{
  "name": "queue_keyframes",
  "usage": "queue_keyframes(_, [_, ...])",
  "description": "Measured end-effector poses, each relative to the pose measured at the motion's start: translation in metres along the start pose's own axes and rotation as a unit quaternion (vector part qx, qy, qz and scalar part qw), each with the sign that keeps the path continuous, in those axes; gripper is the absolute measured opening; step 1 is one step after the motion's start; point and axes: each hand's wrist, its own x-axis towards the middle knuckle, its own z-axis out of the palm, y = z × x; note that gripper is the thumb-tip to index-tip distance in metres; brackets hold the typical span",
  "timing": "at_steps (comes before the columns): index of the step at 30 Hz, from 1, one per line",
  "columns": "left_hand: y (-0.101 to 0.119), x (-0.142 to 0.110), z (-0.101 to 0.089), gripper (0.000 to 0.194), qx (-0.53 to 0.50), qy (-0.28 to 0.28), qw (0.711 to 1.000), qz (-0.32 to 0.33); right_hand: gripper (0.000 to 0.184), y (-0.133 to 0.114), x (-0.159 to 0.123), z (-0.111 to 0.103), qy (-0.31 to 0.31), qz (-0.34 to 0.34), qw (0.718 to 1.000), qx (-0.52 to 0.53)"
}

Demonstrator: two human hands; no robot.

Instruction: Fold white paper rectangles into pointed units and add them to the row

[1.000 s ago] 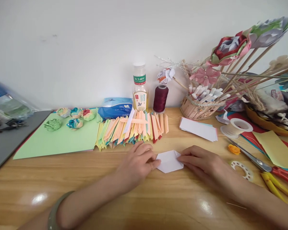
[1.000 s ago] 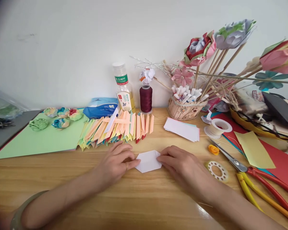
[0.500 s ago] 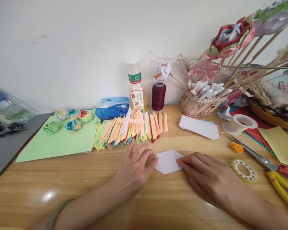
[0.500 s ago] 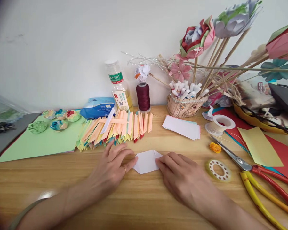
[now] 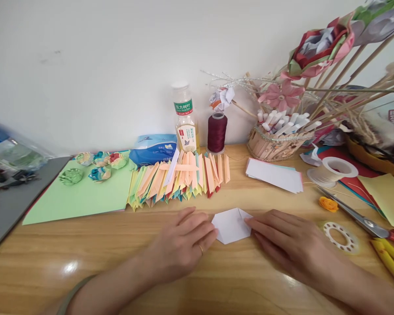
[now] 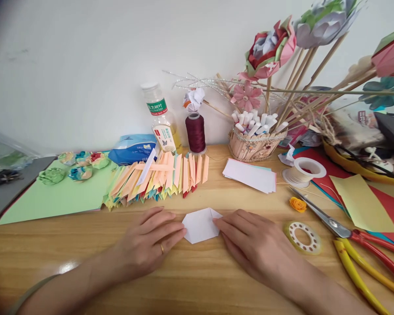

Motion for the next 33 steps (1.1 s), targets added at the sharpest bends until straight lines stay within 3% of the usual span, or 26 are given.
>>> queue_keyframes(3, [0.001, 0.002, 0.006, 0.01, -0.018, -0.022, 0.999, -0.045, 0.025, 0.006, 0.003, -0.003, -0.008, 0.057, 0.995, 0.081])
queue_keyframes(6, [0.002, 0.007, 0.008, 0.011, -0.009, -0.009, 0.999, -0.052, 0.019, 0.009, 0.005, -0.003, -0.034, 0.11, 0.983, 0.145])
queue_keyframes(12, [0.01, 0.014, 0.013, 0.018, 0.052, 0.042, 0.997, -0.042, 0.015, 0.009, 0.007, 0.0, -0.06, 0.113, 0.979, 0.16])
queue_keyframes(18, [0.015, 0.016, 0.012, 0.019, -0.077, 0.07, 0.984, -0.145, 0.016, 0.004, 0.009, 0.001, -0.037, 0.066, 0.989, 0.124])
queue_keyframes(22, [0.017, 0.015, 0.012, 0.012, -0.167, 0.043, 0.96, -0.22, 0.016, 0.004, 0.008, 0.003, -0.05, 0.105, 0.982, 0.151])
queue_keyframes(33, [0.02, 0.014, 0.016, 0.01, -0.233, 0.015, 0.917, -0.322, 0.018, 0.001, 0.013, 0.001, -0.082, 0.188, 0.958, 0.201])
